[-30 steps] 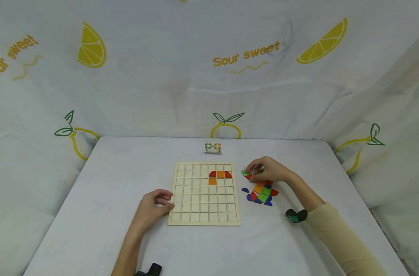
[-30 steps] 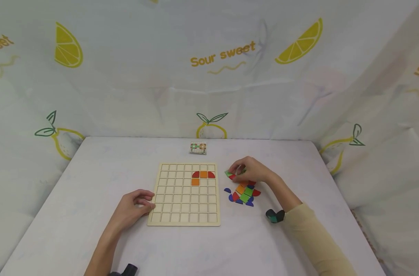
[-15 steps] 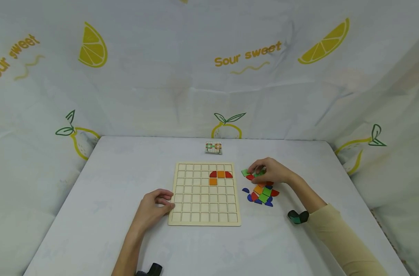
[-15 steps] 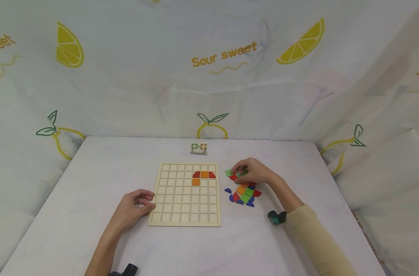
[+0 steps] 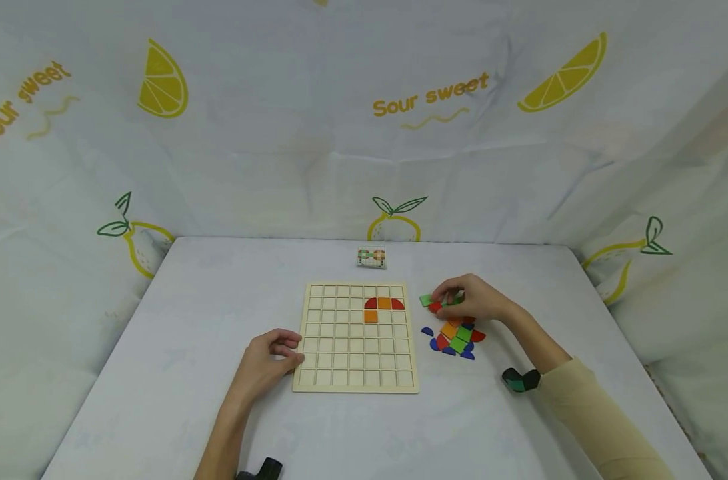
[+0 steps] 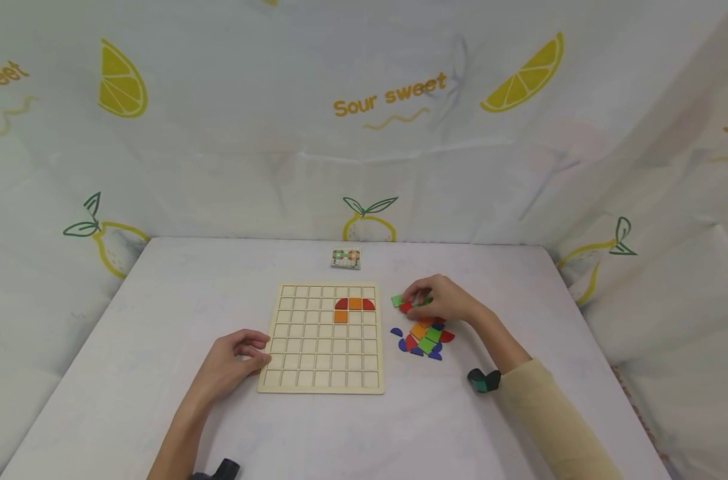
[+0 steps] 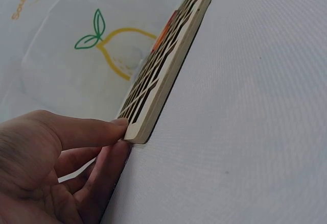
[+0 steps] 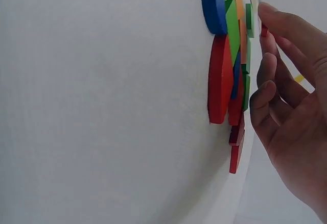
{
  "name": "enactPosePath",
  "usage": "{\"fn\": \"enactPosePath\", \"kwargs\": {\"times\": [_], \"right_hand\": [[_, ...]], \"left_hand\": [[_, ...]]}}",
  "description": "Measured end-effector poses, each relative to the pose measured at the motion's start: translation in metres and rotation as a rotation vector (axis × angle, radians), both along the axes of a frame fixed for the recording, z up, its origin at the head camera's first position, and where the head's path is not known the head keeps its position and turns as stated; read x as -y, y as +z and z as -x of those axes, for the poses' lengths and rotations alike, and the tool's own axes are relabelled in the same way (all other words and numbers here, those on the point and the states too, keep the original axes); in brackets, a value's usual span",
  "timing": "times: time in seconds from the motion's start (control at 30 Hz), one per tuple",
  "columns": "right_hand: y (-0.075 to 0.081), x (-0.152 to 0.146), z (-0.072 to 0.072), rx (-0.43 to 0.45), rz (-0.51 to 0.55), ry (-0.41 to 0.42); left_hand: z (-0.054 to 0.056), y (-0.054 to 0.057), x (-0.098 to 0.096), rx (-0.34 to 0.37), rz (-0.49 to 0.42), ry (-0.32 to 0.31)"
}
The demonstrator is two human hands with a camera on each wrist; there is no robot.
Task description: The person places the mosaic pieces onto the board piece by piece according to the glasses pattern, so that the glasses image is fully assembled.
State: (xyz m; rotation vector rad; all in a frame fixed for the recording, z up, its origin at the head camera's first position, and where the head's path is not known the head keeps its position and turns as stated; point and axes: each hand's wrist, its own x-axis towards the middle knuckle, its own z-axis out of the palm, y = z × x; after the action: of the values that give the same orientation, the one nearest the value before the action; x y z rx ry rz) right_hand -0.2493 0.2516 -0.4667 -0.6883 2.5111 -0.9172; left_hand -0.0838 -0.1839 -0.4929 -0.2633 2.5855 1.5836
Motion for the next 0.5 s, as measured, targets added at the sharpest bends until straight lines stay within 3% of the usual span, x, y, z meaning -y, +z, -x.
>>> {"fn": "enactPosePath", "kwargs": {"times": [0.5], "right_hand": [[0.02, 0.026, -0.012, -0.036, 0.066, 0.042]], "left_hand": [[-0.001, 0.001, -0.001, 0.002, -0.007, 0.007]]}}
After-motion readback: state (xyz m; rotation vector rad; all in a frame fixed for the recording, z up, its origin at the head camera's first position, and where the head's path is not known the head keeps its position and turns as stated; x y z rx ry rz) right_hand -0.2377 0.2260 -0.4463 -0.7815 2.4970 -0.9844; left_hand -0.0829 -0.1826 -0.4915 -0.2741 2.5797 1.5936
